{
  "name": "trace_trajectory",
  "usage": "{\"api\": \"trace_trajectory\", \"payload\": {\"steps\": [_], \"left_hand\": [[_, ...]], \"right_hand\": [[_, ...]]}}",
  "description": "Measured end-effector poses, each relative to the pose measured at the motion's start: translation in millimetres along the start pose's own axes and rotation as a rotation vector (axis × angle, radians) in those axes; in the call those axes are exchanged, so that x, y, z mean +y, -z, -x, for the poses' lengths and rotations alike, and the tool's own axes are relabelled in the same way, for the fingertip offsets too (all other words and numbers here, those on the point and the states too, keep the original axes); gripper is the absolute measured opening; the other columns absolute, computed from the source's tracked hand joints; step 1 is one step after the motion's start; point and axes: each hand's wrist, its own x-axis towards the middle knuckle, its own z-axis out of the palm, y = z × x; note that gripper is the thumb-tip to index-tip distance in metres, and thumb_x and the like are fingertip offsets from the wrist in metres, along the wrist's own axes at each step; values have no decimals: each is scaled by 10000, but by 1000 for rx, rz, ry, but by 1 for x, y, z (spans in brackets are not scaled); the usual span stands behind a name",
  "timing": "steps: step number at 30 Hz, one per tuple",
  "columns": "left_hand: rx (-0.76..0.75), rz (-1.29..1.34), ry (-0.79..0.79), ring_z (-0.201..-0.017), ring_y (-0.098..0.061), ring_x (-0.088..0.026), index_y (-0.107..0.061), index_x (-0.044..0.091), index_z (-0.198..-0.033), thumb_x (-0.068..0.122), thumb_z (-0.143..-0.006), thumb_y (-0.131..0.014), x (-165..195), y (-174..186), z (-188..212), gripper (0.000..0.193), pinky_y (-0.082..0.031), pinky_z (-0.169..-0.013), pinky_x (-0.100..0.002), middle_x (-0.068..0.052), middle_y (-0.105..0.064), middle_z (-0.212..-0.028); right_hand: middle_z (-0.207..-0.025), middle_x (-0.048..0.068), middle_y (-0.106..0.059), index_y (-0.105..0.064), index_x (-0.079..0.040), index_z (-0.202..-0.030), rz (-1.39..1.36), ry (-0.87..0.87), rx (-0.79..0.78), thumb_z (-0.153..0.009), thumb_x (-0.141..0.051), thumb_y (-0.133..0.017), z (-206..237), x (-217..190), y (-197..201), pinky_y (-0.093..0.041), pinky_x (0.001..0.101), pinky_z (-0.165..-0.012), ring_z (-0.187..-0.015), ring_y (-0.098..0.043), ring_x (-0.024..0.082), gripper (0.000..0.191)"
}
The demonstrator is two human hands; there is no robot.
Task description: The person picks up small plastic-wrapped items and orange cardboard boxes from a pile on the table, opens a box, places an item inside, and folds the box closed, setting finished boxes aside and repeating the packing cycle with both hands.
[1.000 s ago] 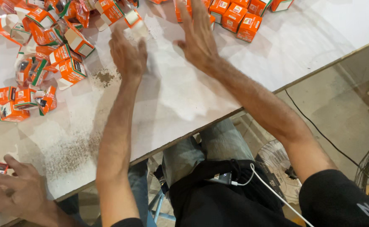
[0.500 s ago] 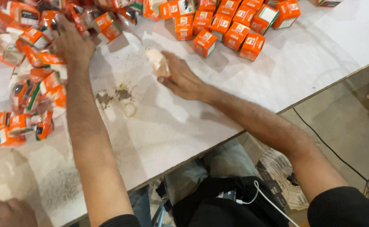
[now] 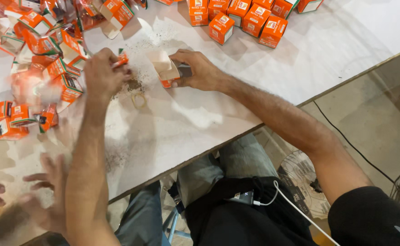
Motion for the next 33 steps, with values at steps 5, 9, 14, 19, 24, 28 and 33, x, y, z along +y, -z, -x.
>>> {"api": "trace_trajectory", "payload": {"steps": [5, 9, 14, 19, 24, 28, 33], "left_hand": [[418, 595, -284, -996, -645, -278, -548, 28, -1010, 11, -951, -804, 61, -25, 59, 263, -585, -848, -349, -164, -649, -1256], [548, 498, -662, -1218, -617, -338, -516, 57, -978, -63, -896, -759, 84, -58, 68, 283, -543, -1001, -427, -168, -603, -1286], [474, 248, -583, -1258, -571, -397, -585, 6, -1155, 78, -939, -721, 71, -69, 70, 266, -419, -1110, -519, -178, -610, -1245], [335, 21, -642, -1333, -483, -403, -649, -9, -1294, 270, -1006, -728, 66, -49, 78, 408, -309, -1159, -586, -177, -595, -1265], [301, -80, -624, -1513, -242, -448, -726, 42, -1199, 165, -1012, -707, 71, -42, 70, 225, -181, -1239, -609, -212, -461, -1491], [311, 116, -426, -1497, -258, -450, -774, 68, -1022, 114, -918, -742, 69, -52, 52, 118, -246, -1229, -560, -177, -503, -1443], [241, 369, -105, -1361, -430, -361, -743, 31, -959, 96, -856, -759, 71, -73, 42, 123, -412, -1126, -480, -224, -417, -1407]], "right_hand": [[-1120, 111, -652, -670, -38, -1204, -99, -48, -10, -767, -184, -936, 3, -9, 0, -527, 394, -910, -1045, -655, 278, 532], [-1049, 101, -661, -675, -30, -1128, -33, 16, -37, -746, -156, -948, 2, -11, -1, -531, 396, -874, -996, -642, 256, 486], [-984, 81, -658, -652, -18, -1105, -124, -165, -5, -758, -126, -931, 5, -8, -8, -565, 347, -810, -901, -628, 174, 458], [-1073, 104, -675, -614, -9, -1225, -132, -110, 14, -806, -140, -924, 9, -7, -11, -571, 341, -833, -946, -663, 185, 538], [-1154, 160, -664, -591, -3, -1283, -67, -20, 31, -801, -176, -921, 8, -10, -9, -552, 392, -897, -1033, -676, 284, 610], [-1145, 156, -671, -604, -18, -1271, -24, -51, 9, -808, -198, -914, 8, -10, -11, -545, 417, -907, -1044, -679, 319, 586], [-1139, 192, -616, -523, -5, -1316, 119, 98, 22, -796, -170, -909, 7, -3, -14, -492, 477, -897, -1085, -586, 410, 669]]}}
